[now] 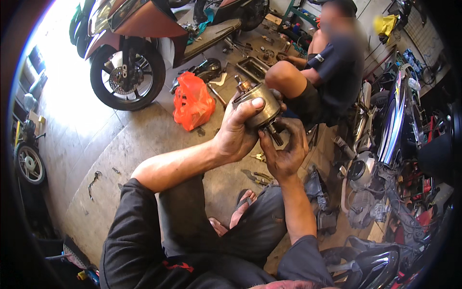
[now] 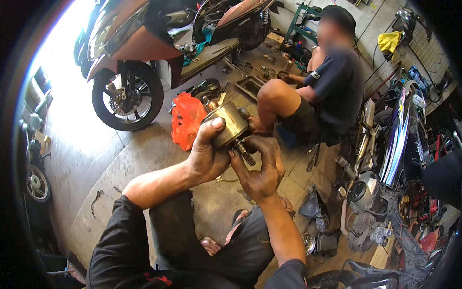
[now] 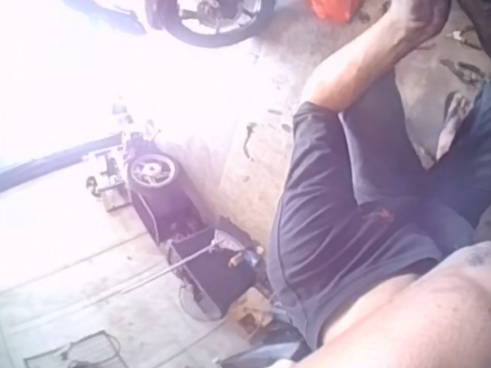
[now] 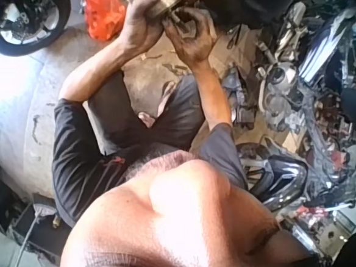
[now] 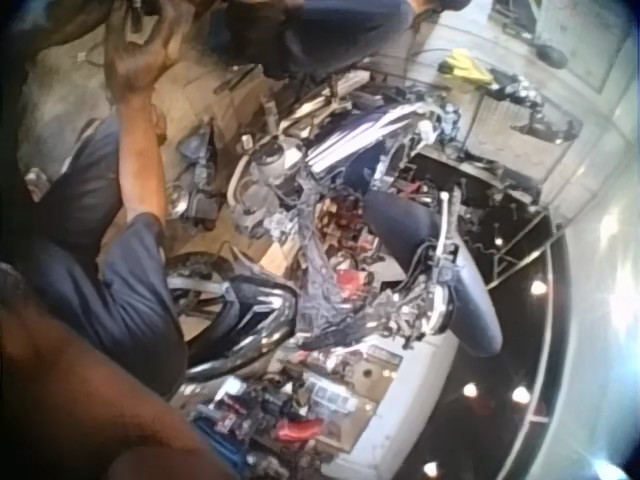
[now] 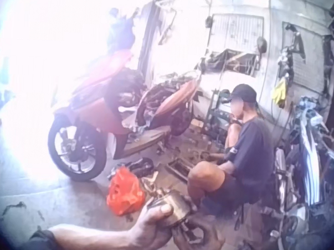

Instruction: The person disassembles and handles various internal components of a motorcycle starter motor, including the armature and brush plate assembly, while seated on the floor with another person.

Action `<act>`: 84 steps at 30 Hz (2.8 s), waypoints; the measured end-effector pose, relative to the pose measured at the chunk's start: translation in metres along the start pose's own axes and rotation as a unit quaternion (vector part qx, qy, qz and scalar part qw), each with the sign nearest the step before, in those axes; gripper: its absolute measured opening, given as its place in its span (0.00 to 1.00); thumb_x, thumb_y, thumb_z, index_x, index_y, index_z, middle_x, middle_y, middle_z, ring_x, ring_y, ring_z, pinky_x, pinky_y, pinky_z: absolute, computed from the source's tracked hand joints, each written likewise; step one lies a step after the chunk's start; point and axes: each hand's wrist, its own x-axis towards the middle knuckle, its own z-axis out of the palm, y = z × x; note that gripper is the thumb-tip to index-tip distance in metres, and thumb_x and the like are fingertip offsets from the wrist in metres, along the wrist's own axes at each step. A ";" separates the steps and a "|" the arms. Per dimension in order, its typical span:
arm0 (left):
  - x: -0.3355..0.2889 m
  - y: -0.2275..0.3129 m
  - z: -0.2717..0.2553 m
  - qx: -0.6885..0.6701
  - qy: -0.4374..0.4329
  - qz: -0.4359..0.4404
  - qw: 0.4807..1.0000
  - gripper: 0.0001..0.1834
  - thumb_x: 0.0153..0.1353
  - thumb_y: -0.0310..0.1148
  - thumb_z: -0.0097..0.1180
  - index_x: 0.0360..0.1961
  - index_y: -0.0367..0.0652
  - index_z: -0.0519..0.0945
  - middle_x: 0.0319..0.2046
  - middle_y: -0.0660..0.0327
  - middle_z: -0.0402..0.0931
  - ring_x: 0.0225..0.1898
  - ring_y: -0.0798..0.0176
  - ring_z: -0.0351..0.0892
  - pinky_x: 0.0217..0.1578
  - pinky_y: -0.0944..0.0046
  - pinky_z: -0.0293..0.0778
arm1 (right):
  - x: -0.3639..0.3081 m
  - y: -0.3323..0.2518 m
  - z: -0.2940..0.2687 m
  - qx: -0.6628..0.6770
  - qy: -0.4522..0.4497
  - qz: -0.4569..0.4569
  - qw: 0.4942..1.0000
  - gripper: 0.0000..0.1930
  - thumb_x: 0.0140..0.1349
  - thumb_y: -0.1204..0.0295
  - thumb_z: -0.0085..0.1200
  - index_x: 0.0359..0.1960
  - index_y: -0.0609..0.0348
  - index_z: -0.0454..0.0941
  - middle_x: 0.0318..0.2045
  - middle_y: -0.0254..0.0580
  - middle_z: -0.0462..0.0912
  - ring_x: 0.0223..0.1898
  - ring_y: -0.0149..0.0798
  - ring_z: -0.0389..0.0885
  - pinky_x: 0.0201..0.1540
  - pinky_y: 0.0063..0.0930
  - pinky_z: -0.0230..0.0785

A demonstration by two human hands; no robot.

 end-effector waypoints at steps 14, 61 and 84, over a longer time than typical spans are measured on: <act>0.009 0.005 -0.003 0.198 -0.084 0.075 0.974 0.41 0.46 0.33 0.77 0.54 0.41 0.59 0.45 0.54 0.77 0.48 0.59 0.80 0.51 0.60 0.78 | -0.007 0.010 0.003 -0.058 0.008 -0.024 0.998 0.13 0.60 0.72 0.62 0.43 0.67 0.76 0.34 0.47 0.77 0.31 0.41 0.75 0.35 0.31 0.69; -0.416 0.104 -0.302 0.775 0.263 -0.298 0.491 0.26 0.55 0.44 0.68 0.48 0.40 0.76 0.49 0.49 0.76 0.49 0.47 0.78 0.50 0.51 0.74 | -0.002 0.006 -0.058 -0.257 0.033 -0.217 0.941 0.11 0.60 0.67 0.58 0.38 0.61 0.76 0.32 0.40 0.76 0.31 0.41 0.76 0.41 0.40 0.66; -0.248 -0.046 -0.444 0.418 0.630 -0.177 0.631 0.38 0.61 0.65 0.55 0.38 0.31 0.82 0.31 0.51 0.81 0.30 0.58 0.80 0.30 0.57 0.74 | -0.019 0.042 -0.071 -0.364 0.146 0.006 0.920 0.25 0.73 0.60 0.42 0.55 0.77 0.68 0.48 0.69 0.77 0.48 0.69 0.76 0.52 0.50 0.68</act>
